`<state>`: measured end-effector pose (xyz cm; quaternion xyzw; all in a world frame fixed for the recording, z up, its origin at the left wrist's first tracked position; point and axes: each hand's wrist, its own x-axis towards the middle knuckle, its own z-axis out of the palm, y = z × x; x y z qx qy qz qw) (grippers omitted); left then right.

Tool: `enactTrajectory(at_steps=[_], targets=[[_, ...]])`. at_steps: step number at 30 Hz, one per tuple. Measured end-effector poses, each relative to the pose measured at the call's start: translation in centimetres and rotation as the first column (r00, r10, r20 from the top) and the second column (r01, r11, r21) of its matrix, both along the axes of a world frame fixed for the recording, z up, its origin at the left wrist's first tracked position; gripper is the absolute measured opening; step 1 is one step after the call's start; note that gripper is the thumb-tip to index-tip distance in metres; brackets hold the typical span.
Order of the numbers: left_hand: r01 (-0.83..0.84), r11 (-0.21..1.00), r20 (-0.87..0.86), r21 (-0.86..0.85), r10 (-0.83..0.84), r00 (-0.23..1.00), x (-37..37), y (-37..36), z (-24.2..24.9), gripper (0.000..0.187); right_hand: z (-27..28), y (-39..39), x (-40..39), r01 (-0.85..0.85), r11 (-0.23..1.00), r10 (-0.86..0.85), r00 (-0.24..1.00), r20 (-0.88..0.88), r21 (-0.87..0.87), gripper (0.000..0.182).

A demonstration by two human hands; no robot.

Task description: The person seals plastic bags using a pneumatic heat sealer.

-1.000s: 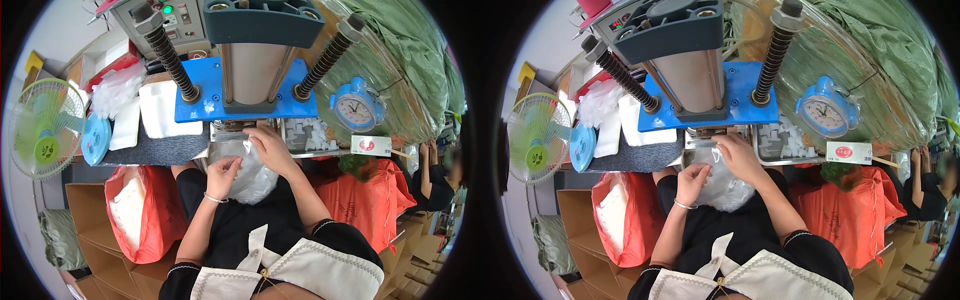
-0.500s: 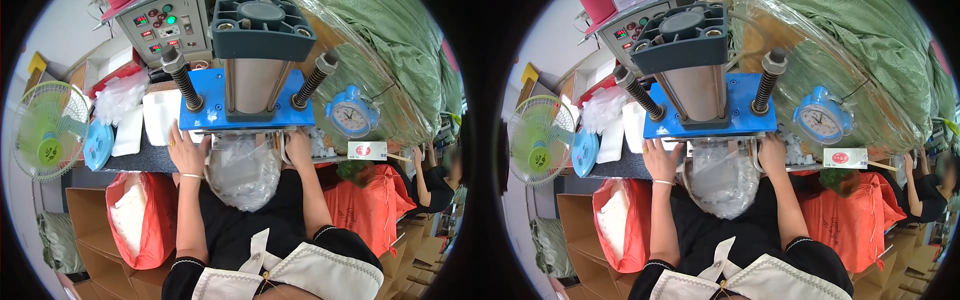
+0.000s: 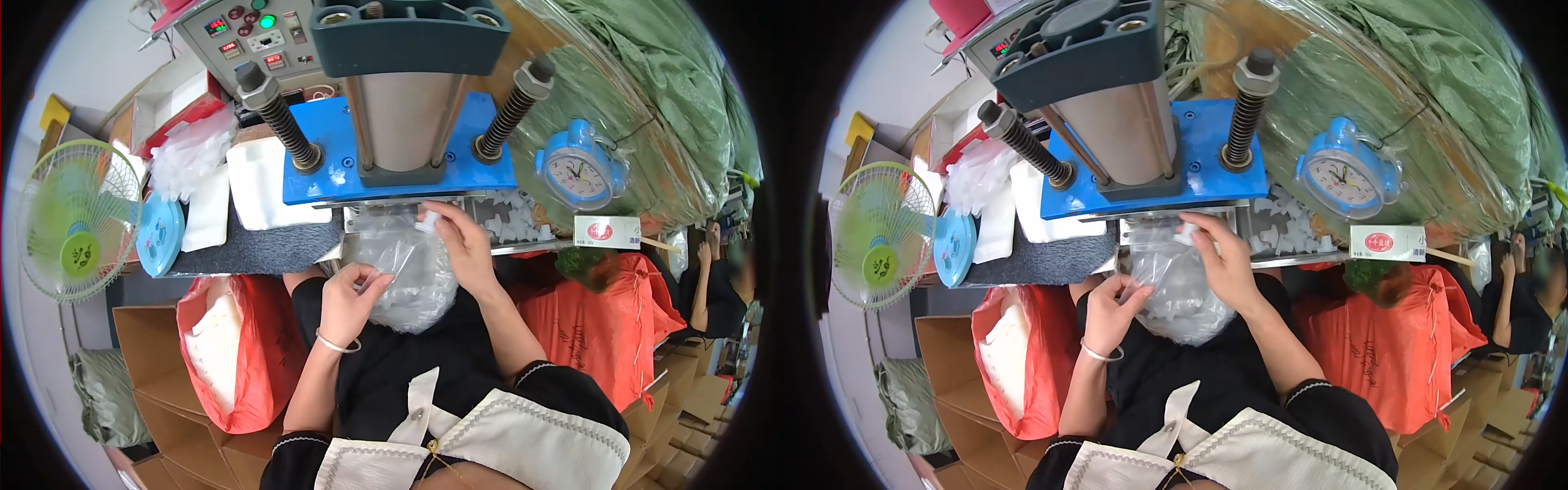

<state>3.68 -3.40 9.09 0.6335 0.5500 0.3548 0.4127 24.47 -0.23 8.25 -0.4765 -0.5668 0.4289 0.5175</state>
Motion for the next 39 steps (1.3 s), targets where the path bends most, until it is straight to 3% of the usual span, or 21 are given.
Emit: enactTrajectory(at_steps=[1,3,4,5,7,9,11,13,15,17,19,20,21,23,26,31,33,35,36,37,39], targets=[[-0.02,0.995,0.0,-0.093,0.02,1.0,0.3,0.2,-0.9,0.023,0.1,0.6,0.2,0.008,1.0,-0.008,1.0,0.003,0.0,0.028],[-0.039,0.982,0.001,-0.187,0.04,0.999,0.8,0.5,-2.6,0.024,0.2,1.5,0.5,-0.188,0.981,0.191,0.935,0.298,-0.04,0.026],[-0.044,0.97,0.1,-0.241,0.07,0.993,1.0,0.7,-3.4,0.024,-0.7,1.5,-0.4,-0.178,0.979,0.188,0.976,0.106,-0.099,0.023],[-0.046,0.955,0.195,-0.293,0.107,0.975,1.3,0.8,-4.0,0.025,-1.9,1.6,-0.9,-0.185,0.978,0.195,0.975,0.108,-0.098,0.023],[-0.048,0.948,0.239,-0.316,0.128,0.962,2.0,1.2,-4.5,0.024,-4.3,1.8,-1.7,-0.066,0.988,0.052,0.993,-0.104,-0.139,0.024],[-0.033,0.939,0.283,-0.342,0.137,0.949,2.2,1.9,-5.2,0.024,-4.8,1.8,-1.4,-0.008,0.994,-0.003,0.995,-0.097,-0.113,0.023],[-0.018,0.938,0.318,-0.345,0.135,0.939,1.8,3.2,-6.1,0.025,-3.7,1.6,0.2,0.211,0.978,-0.199,0.927,0.318,-0.003,0.025],[-0.003,0.936,0.325,-0.352,0.125,0.938,1.8,5.2,-7.0,0.026,-3.2,2.2,2.9,0.333,0.914,-0.4,0.648,0.648,0.232,0.021],[-0.068,0.927,0.337,-0.369,0.201,0.92,2.6,6.5,-7.2,0.028,-3.6,3.5,5.6,0.273,0.86,-0.511,0.427,0.746,0.432,0.017],[-0.015,0.923,0.359,-0.383,0.164,0.919,1.8,6.9,-9.1,0.029,-5.4,4.1,6.9,0.286,0.893,-0.433,0.335,0.837,0.347,0.021],[-0.057,0.985,-0.221,0.163,0.093,0.971,1.1,7.2,-7.6,0.031,-6.6,4.4,6.8,0.248,0.89,-0.446,0.297,0.844,0.383,0.022],[-0.226,0.959,-0.436,0.172,0.28,0.855,0.7,7.1,-5.6,0.036,-6.8,4.5,6.7,0.261,0.895,-0.434,0.319,0.842,0.362,0.026],[-0.28,0.946,-0.613,0.164,0.32,0.723,-0.1,7.6,-2.0,0.058,-6.8,4.6,6.5,0.258,0.897,-0.43,0.326,0.842,0.358,0.026],[-0.104,0.856,-0.683,0.506,0.471,0.558,-3.8,9.3,-5.0,0.072,-6.4,4.8,6.4,0.34,0.923,-0.323,0.429,0.844,0.181,0.028],[-0.068,0.897,-0.72,0.436,0.393,0.572,-4.0,6.5,-9.4,0.084,-5.9,4.5,6.7,0.334,0.932,-0.319,0.577,0.752,0.139,0.027],[-0.043,0.89,-0.653,0.454,0.365,0.663,-4.1,1.6,-6.9,0.025,-6.1,3.6,7.3,0.271,0.907,-0.42,0.509,0.752,0.323,0.024],[-0.213,0.899,-0.42,0.383,0.375,0.826,-4.1,1.7,-4.2,0.007,-5.1,3.8,6.9,0.255,0.888,-0.459,0.515,0.724,0.382,0.022],[-0.149,0.898,-0.323,0.414,0.299,0.898,-3.7,1.2,-1.5,0.011,-4.7,2.5,6.0,0.429,0.903,-0.403,0.842,0.359,0.007,0.015],[-0.138,0.94,-0.266,0.312,0.226,0.937,-3.2,0.6,-0.6,0.011,-4.9,1.7,5.1,0.393,0.913,-0.375,0.914,0.157,-0.109,0.01],[-0.113,0.971,-0.195,0.209,0.155,0.969,-2.4,0.2,0.1,0.012,-4.4,1.4,4.1,0.392,0.913,-0.372,0.914,0.161,-0.114,0.01],[-0.027,0.971,-0.269,0.236,0.092,0.959,-1.5,0.1,-0.1,0.012,-3.2,0.4,2.8,0.253,0.954,-0.3,0.832,0.466,0.164,0.011]])
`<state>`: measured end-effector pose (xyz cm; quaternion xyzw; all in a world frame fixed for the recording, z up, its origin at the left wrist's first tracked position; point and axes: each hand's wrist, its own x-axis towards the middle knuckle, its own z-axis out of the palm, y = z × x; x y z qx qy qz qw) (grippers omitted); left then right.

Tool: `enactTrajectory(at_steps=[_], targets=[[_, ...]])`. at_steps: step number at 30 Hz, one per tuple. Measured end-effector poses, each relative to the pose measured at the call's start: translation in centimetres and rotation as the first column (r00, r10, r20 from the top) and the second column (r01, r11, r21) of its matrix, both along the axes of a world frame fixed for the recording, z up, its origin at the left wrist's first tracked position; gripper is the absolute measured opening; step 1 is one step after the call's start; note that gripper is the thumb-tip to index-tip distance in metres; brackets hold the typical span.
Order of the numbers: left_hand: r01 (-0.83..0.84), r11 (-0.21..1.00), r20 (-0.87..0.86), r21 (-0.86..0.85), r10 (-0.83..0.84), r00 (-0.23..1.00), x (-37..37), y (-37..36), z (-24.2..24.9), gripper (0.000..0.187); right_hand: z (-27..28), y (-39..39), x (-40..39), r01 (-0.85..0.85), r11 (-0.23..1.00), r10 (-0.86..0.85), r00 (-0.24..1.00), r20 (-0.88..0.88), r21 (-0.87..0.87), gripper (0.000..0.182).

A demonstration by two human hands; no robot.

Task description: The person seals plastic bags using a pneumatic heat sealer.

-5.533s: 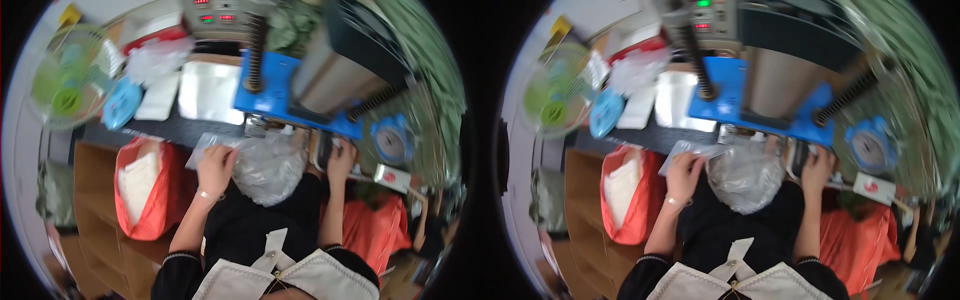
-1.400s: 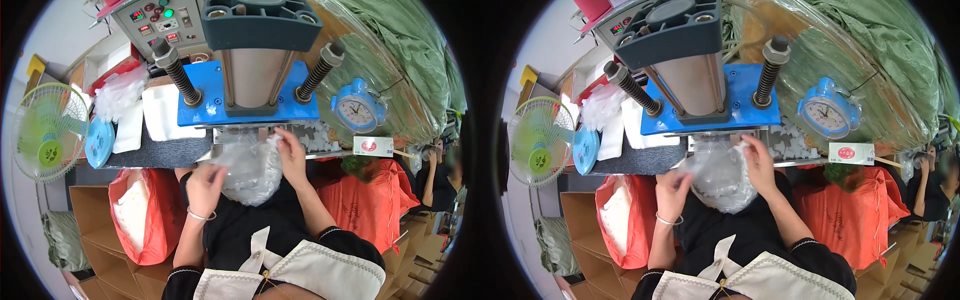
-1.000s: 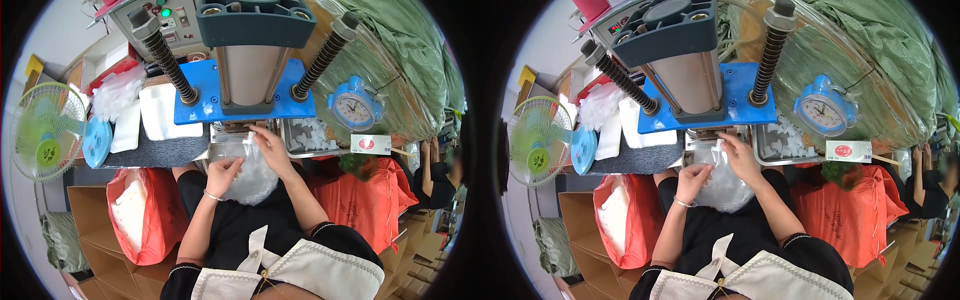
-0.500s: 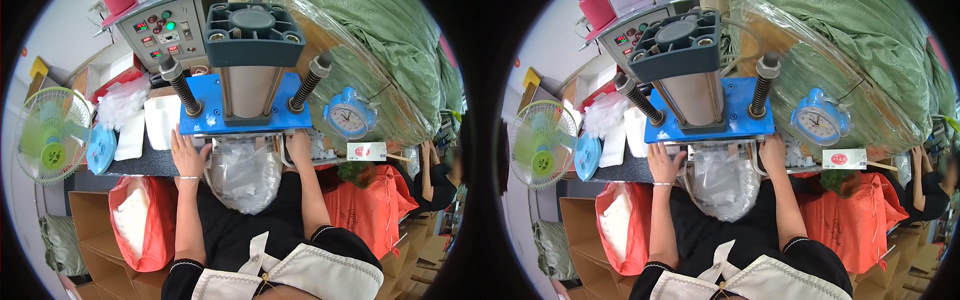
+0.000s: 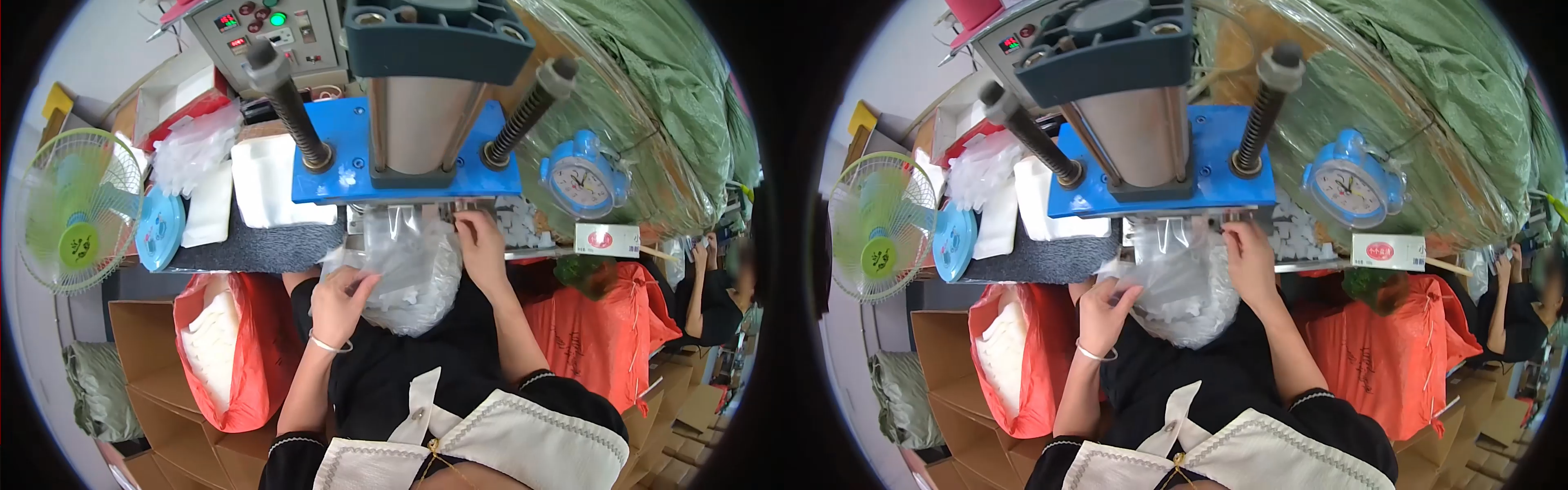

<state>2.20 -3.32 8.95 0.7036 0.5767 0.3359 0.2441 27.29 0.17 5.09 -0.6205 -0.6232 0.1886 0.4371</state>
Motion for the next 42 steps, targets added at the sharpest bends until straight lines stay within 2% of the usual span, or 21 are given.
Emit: enactTrajectory(at_steps=[1,3,8,10,11,12,15,17,19,20,23,26,28,29,31,32,34,37,38,40,42], targets=[[-0.03,0.998,0.073,-0.064,0.034,0.997,0.2,-0.1,-1.4,0.014,-0.9,0.6,0.5,-0.044,0.99,0.026,0.99,0.137,0.131,0.011],[-0.067,0.971,0.281,-0.228,0.131,0.951,0.3,0.1,-2.6,0.014,-1.2,1.0,1.6,-0.002,0.998,-0.005,0.995,0.103,0.066,0.012],[-0.222,0.959,0.225,-0.174,0.258,0.94,-4.4,-0.4,-5.5,0.014,0.9,-0.4,0.7,0.053,0.998,-0.057,0.988,-0.146,-0.032,0.013],[-0.203,0.927,0.414,-0.316,0.327,0.85,-5.3,-0.9,-5.3,0.017,0.9,-1.3,-0.2,-0.038,0.983,-0.004,0.973,-0.229,-0.178,0.015],[-0.202,0.915,0.443,-0.351,0.352,0.825,-5.4,-1.2,-5.1,0.017,0.2,-1.5,-0.3,-0.229,0.936,0.22,0.973,-0.064,-0.267,0.017],[-0.2,0.903,0.471,-0.381,0.375,0.798,-5.6,-1.4,-5.1,0.017,-0.8,-1.6,-0.6,-0.387,0.842,0.445,0.892,0.077,-0.376,0.019],[-0.188,0.901,0.436,-0.39,0.361,0.825,-5.7,-2.4,-5.9,0.017,-9.8,-1.1,-3.1,-0.333,0.815,0.516,0.789,0.333,-0.475,0.022],[-0.187,0.9,0.409,-0.393,0.353,0.841,-4.8,-2.9,-5.6,0.016,-14.4,0.0,-3.7,-0.319,0.757,0.64,0.539,0.547,-0.571,0.035],[-0.161,0.928,0.386,-0.336,0.291,0.875,-4.8,-3.4,-6.3,0.016,-21.1,0.6,-5.3,-0.192,0.406,0.87,0.381,0.313,-0.893,0.038],[-0.165,0.925,0.382,-0.341,0.297,0.875,-4.9,-3.8,-6.5,0.016,-25.4,-0.4,-5.4,-0.194,0.327,0.929,0.244,0.277,-0.925,0.038],[-0.129,0.925,0.402,-0.356,0.277,0.873,-5.3,-4.4,-6.6,0.015,-28.1,-4.3,-5.7,-0.393,0.385,0.923,0.159,0.351,-0.835,0.036],[-0.194,0.896,0.443,-0.4,0.374,0.815,-6.1,-4.2,-7.6,0.015,-23.4,-4.3,-6.6,-0.303,0.41,0.912,0.169,0.375,-0.861,0.034],[-0.193,0.902,0.468,-0.386,0.372,0.801,-6.0,-3.6,-7.3,0.015,-20.8,-4.1,-5.7,-0.292,0.593,0.756,0.522,0.395,-0.75,0.033],[-0.202,0.904,0.49,-0.378,0.38,0.784,-5.6,-3.2,-7.2,0.015,-19.2,-3.8,-5.1,-0.288,0.601,0.751,0.524,0.402,-0.746,0.033],[-0.177,0.926,0.49,-0.333,0.331,0.807,-4.7,-2.5,-7.4,0.014,-14.9,-3.3,-4.2,-0.359,0.716,0.472,0.881,0.036,-0.598,0.035],[-0.173,0.938,0.419,-0.3,0.293,0.859,-3.9,-2.0,-7.2,0.012,-12.9,-3.2,-3.8,-0.359,0.723,0.471,0.881,0.041,-0.591,0.035],[-0.136,0.953,0.401,-0.271,0.24,0.884,-2.1,-1.4,-8.2,0.012,-8.6,-3.1,-3.3,-0.355,0.856,0.246,0.92,-0.306,-0.377,0.032],[-0.085,0.948,0.321,-0.307,0.188,0.928,0.4,-0.3,-8.8,0.015,0.4,-2.0,-3.1,-0.301,0.91,0.176,0.903,-0.393,-0.285,0.02],[-0.078,0.946,0.253,-0.316,0.163,0.954,1.4,0.1,-7.1,0.017,1.6,-1.3,-2.9,-0.287,0.917,0.167,0.906,-0.39,-0.276,0.02],[-0.024,0.933,0.307,-0.359,0.142,0.941,2.9,0.5,-5.8,0.02,3.5,0.4,-2.6,-0.391,0.92,0.382,0.91,0.16,0.027,0.015],[0.018,0.931,0.341,-0.363,0.115,0.933,3.4,0.7,-6.8,0.021,3.7,1.4,-2.4,-0.428,0.903,0.425,0.871,0.246,-0.041,0.016]])
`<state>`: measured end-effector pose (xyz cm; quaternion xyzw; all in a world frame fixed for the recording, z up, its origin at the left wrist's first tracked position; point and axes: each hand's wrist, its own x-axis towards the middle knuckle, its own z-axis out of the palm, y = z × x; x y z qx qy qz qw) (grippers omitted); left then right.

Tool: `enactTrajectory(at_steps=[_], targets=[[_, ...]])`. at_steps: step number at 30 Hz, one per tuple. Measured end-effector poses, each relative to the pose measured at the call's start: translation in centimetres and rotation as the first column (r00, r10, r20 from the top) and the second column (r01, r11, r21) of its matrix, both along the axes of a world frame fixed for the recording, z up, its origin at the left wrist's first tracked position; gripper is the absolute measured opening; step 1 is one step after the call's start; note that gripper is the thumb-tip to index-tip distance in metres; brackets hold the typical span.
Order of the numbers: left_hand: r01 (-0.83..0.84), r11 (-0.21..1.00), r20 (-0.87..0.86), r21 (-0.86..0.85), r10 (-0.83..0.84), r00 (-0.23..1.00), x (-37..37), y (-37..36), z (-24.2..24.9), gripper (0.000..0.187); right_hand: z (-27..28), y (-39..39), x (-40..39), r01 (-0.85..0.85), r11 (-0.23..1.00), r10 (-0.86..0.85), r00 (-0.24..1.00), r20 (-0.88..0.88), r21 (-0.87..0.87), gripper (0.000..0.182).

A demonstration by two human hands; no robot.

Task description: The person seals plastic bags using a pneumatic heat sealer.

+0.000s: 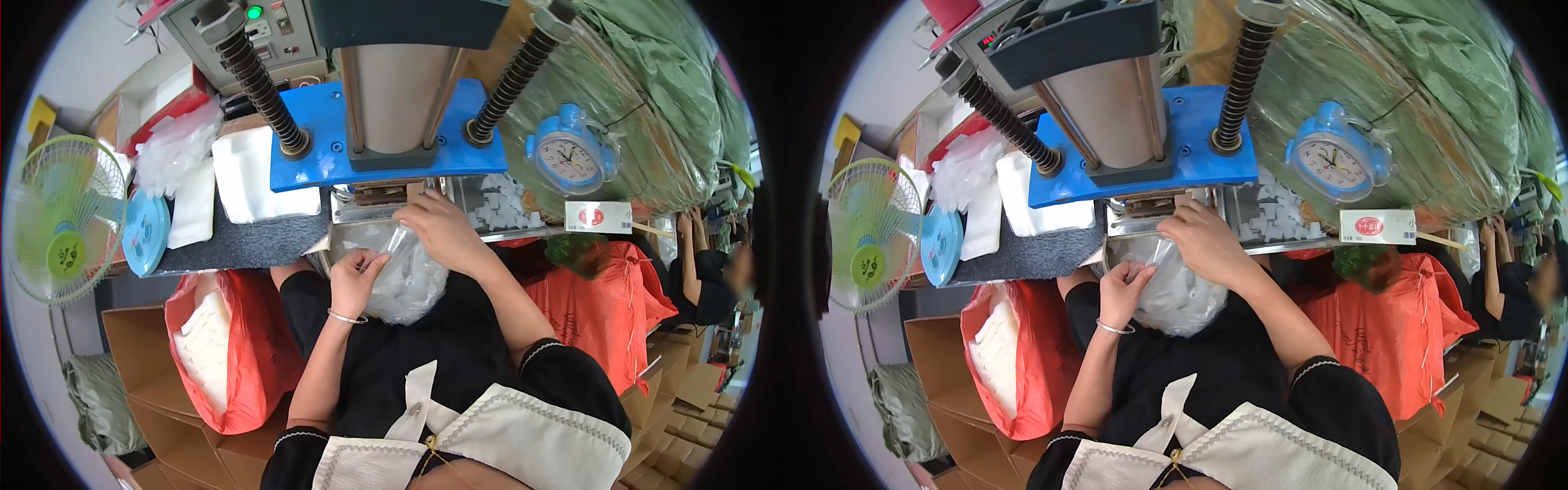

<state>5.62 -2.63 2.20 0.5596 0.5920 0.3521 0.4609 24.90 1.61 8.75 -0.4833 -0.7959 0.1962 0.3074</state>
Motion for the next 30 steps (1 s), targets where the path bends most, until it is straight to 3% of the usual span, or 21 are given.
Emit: enactTrajectory(at_steps=[3,5,8,12,14,15,16,18,19,20,21,22,23,24,25,26,28,30], targets=[[0.011,0.999,0.081,-0.035,-0.008,0.997,0.4,0.0,0.0,0.022,-2.7,1.0,-0.6,-0.153,0.988,0.154,0.988,0.014,-0.028,0.018],[0.006,0.998,0.16,-0.066,0.004,0.987,0.3,0.1,-0.7,0.023,-3.6,0.5,-1.6,-0.04,0.934,-0.083,0.942,-0.326,-0.354,0.022],[0.063,0.988,0.173,-0.14,-0.038,0.984,-0.1,0.4,-0.2,0.022,-6.4,0.4,-1.5,-0.028,0.935,-0.162,0.854,-0.494,-0.354,0.029],[0.1,0.978,0.3,-0.182,-0.041,0.953,-0.3,1.6,-0.5,0.022,-4.4,-0.4,-0.8,0.11,0.868,-0.298,0.895,-0.332,-0.484,0.026],[0.03,0.989,0.285,-0.143,0.012,0.958,-0.6,3.2,-0.3,0.027,-4.6,-0.5,0.3,0.35,0.937,-0.336,0.912,-0.236,0.017,0.025],[-0.022,0.994,0.3,-0.106,0.053,0.953,-0.3,4.3,-0.7,0.028,-2.8,-0.8,0.5,0.423,0.899,-0.435,0.831,-0.347,-0.114,0.016],[-0.028,0.994,0.301,-0.106,0.059,0.952,-0.2,5.1,-0.8,0.028,-2.8,-0.4,1.1,0.417,0.902,-0.43,0.834,-0.346,-0.114,0.016],[-0.013,0.995,0.298,-0.099,0.042,0.954,0.3,6.3,-0.7,0.025,-2.9,1.2,3.5,0.591,0.793,-0.584,0.806,-0.09,0.145,0.016],[0.002,0.994,0.313,-0.111,0.034,0.949,0.3,6.3,-1.0,0.026,-3.6,1.7,4.6,0.593,0.79,-0.586,0.805,-0.09,0.154,0.016],[0.006,0.995,0.317,-0.102,0.026,0.948,0.5,6.1,-1.2,0.026,-4.7,2.2,5.7,0.554,0.808,-0.577,0.813,0.08,0.198,0.018],[-0.011,0.995,0.277,-0.101,0.039,0.96,0.7,5.9,-1.0,0.028,-5.7,2.8,6.4,0.507,0.829,-0.555,0.795,0.245,0.234,0.021],[-0.039,0.994,0.233,-0.1,0.062,0.97,0.6,6.0,-0.3,0.031,-6.4,2.9,6.5,0.499,0.832,-0.55,0.801,0.237,0.242,0.021],[0.065,0.996,-0.063,-0.064,-0.069,0.996,-0.4,6.2,0.7,0.037,-7.2,2.9,6.2,0.484,0.831,-0.55,0.788,0.277,0.274,0.023],[0.042,0.998,-0.066,-0.051,-0.045,0.997,-1.3,6.5,2.2,0.037,-7.5,3.1,5.8,0.464,0.831,-0.548,0.774,0.315,0.306,0.025],[-0.018,0.981,-0.463,0.192,0.107,0.88,-2.2,6.6,3.7,0.048,-6.6,3.2,5.4,0.503,0.845,-0.534,0.81,0.243,0.18,0.028],[0.029,0.911,-0.737,0.411,0.313,0.599,-3.1,6.5,4.3,0.062,-6.8,3.5,5.4,0.487,0.855,-0.518,0.821,0.24,0.177,0.028],[0.131,0.852,-0.756,0.507,0.366,0.543,-5.9,7.3,1.5,0.081,-7.9,3.7,6.4,0.535,0.844,-0.523,0.801,0.291,0.044,0.031],[0.109,0.894,-0.785,0.434,0.317,0.532,-6.0,5.4,-1.9,0.077,-7.8,3.8,6.6,0.535,0.842,-0.533,0.8,0.276,0.074,0.031]])
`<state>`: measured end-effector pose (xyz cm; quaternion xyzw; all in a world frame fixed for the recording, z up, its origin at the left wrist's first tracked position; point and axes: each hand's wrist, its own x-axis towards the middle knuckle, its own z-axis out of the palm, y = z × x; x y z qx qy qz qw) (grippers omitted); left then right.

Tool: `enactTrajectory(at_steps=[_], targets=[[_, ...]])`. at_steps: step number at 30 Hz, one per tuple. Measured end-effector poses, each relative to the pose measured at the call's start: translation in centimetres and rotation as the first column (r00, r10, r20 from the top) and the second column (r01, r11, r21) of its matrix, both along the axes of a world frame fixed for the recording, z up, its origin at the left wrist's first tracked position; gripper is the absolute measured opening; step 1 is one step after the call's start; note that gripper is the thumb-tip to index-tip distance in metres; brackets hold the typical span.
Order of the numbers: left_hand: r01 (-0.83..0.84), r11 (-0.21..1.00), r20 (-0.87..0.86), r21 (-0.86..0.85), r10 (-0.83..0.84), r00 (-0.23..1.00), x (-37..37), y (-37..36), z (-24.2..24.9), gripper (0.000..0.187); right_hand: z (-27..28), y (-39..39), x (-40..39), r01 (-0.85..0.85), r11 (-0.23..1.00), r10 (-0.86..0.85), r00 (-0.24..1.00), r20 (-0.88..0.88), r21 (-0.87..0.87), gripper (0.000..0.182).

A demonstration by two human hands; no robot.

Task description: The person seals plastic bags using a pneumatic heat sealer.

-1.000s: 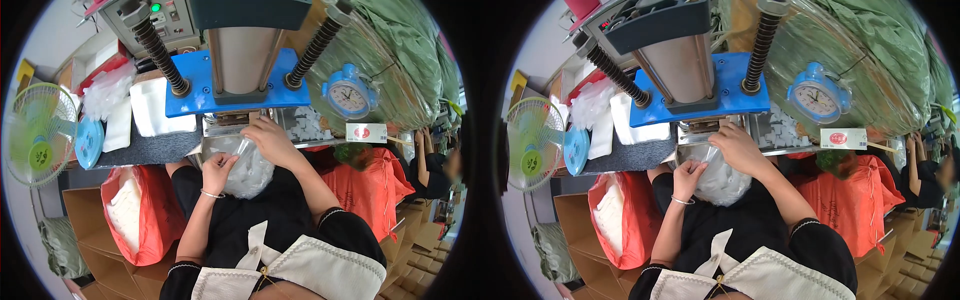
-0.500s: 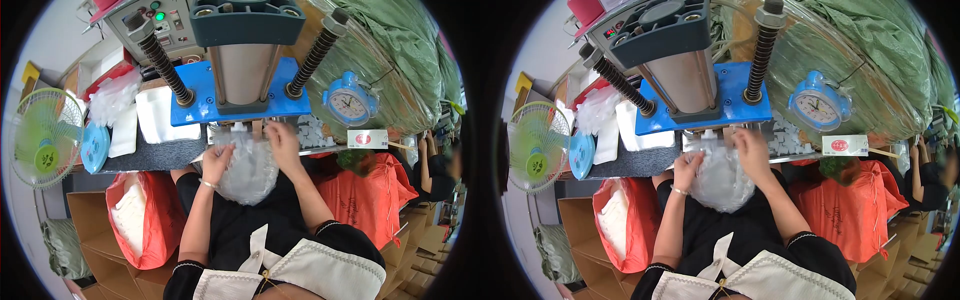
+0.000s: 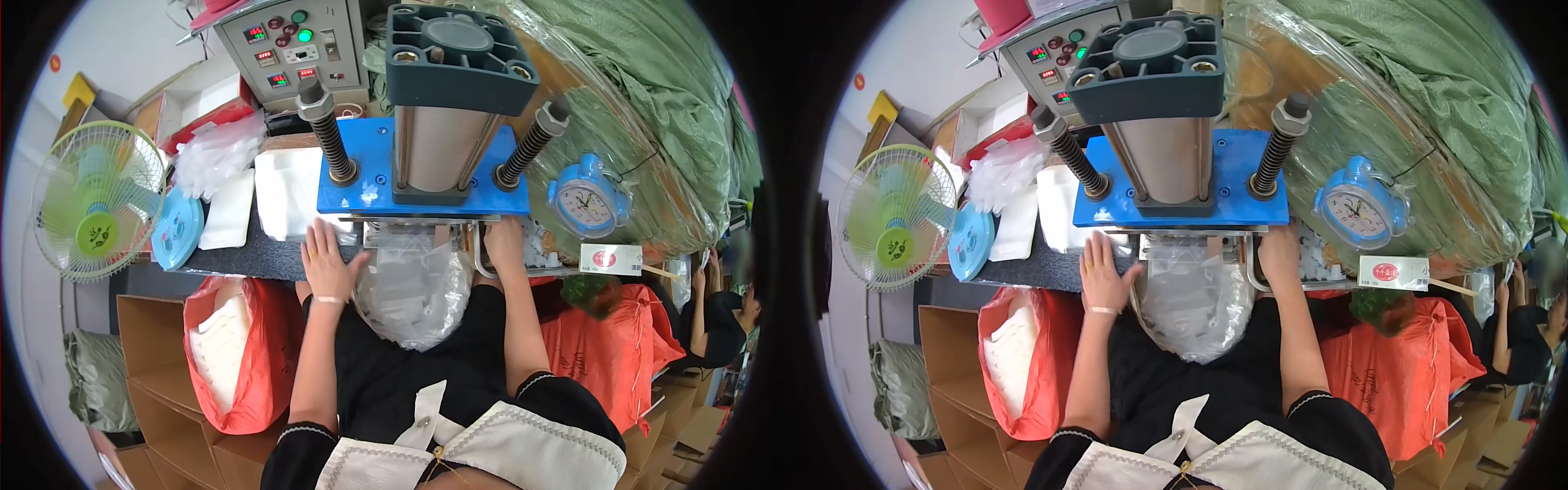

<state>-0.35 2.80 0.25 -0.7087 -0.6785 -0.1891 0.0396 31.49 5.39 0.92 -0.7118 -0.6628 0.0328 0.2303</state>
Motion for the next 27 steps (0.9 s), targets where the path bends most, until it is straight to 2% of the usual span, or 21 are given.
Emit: enactTrajectory(at_steps=[2,3,4,5,6,7,8,11,12,14,15,17,18,20,21,22,24,27], targets=[[0.09,0.996,0.016,-0.023,-0.089,0.996,0.5,-3.0,0.0,0.062,2.0,-0.8,-0.5,0.047,0.986,-0.037,0.997,-0.065,0.161,0.016],[0.093,0.995,0.045,0.042,-0.095,0.994,0.5,-3.6,-0.1,0.041,2.5,-1.4,-0.5,0.053,0.987,-0.044,0.997,-0.066,0.151,0.016],[0.085,0.985,0.088,0.147,-0.099,0.991,0.3,-4.1,0.7,0.021,2.8,-2.0,-0.5,0.102,0.991,-0.08,0.966,-0.244,0.081,0.016],[0.055,0.995,0.168,0.083,-0.069,0.983,-0.1,-4.4,1.9,0.014,3.0,-2.5,-0.5,0.137,0.991,-0.122,0.904,-0.411,0.005,0.016],[0.029,0.999,0.244,0.019,-0.033,0.969,-0.4,-4.5,3.4,0.008,2.9,-3.3,-0.9,0.134,0.991,-0.124,0.905,-0.408,-0.004,0.016],[0.082,0.994,0.347,0.072,-0.102,0.932,-0.5,-4.5,4.9,0.006,2.7,-4.4,-1.8,0.13,0.991,-0.078,0.72,-0.689,0.024,0.016],[0.084,0.996,0.422,0.031,-0.089,0.902,0.2,-4.9,7.2,0.01,2.7,-5.4,-2.7,0.141,0.989,-0.02,0.454,-0.891,0.05,0.016],[0.239,0.969,0.579,-0.067,-0.158,0.8,2.8,-6.4,10.0,0.012,5.0,-7.0,-5.9,-0.139,0.989,0.095,0.283,-0.955,0.057,0.021],[0.295,0.955,0.54,-0.04,-0.228,0.81,3.2,-6.3,9.6,0.013,6.1,-6.9,-6.7,-0.18,0.973,0.189,0.275,-0.943,0.142,0.024],[0.312,0.903,0.778,-0.294,0.038,0.627,4.1,-6.3,7.8,0.016,7.6,-6.1,-7.0,-0.234,0.957,0.268,0.5,-0.824,0.17,0.022],[0.322,0.9,0.78,-0.296,0.033,0.625,4.3,-6.2,6.4,0.016,7.6,-5.5,-6.9,-0.225,0.96,0.261,0.505,-0.823,0.167,0.022],[0.319,0.89,0.88,-0.326,0.162,0.447,4.4,-6.0,4.0,0.018,7.6,-4.4,-7.0,-0.372,0.911,0.402,0.707,-0.582,0.178,0.02],[0.318,0.892,0.882,-0.322,0.161,0.443,4.7,-6.0,3.9,0.018,6.9,-4.1,-7.4,-0.375,0.91,0.406,0.708,-0.578,0.179,0.02],[0.297,0.894,0.896,-0.336,0.206,0.393,5.3,-6.3,3.6,0.018,5.0,-4.0,-8.5,-0.36,0.933,0.259,0.65,-0.715,0.01,0.02],[0.308,0.89,0.895,-0.337,0.201,0.399,5.3,-6.3,3.0,0.019,4.8,-4.1,-9.1,-0.325,0.946,0.207,0.583,-0.785,0.008,0.022],[0.299,0.893,0.894,-0.337,0.204,0.398,5.4,-6.2,2.4,0.019,4.4,-4.1,-9.5,-0.334,0.943,0.213,0.58,-0.786,0.01,0.022],[0.33,0.884,0.927,-0.332,0.242,0.286,5.6,-5.9,1.7,0.022,2.8,-4.0,-9.8,-0.203,0.978,0.144,0.484,-0.863,0.05,0.022],[0.4,0.845,0.919,-0.356,0.237,0.316,5.3,-5.0,1.9,0.023,1.6,-3.7,-9.1,-0.191,0.982,0.103,0.506,-0.856,0.006,0.023]])
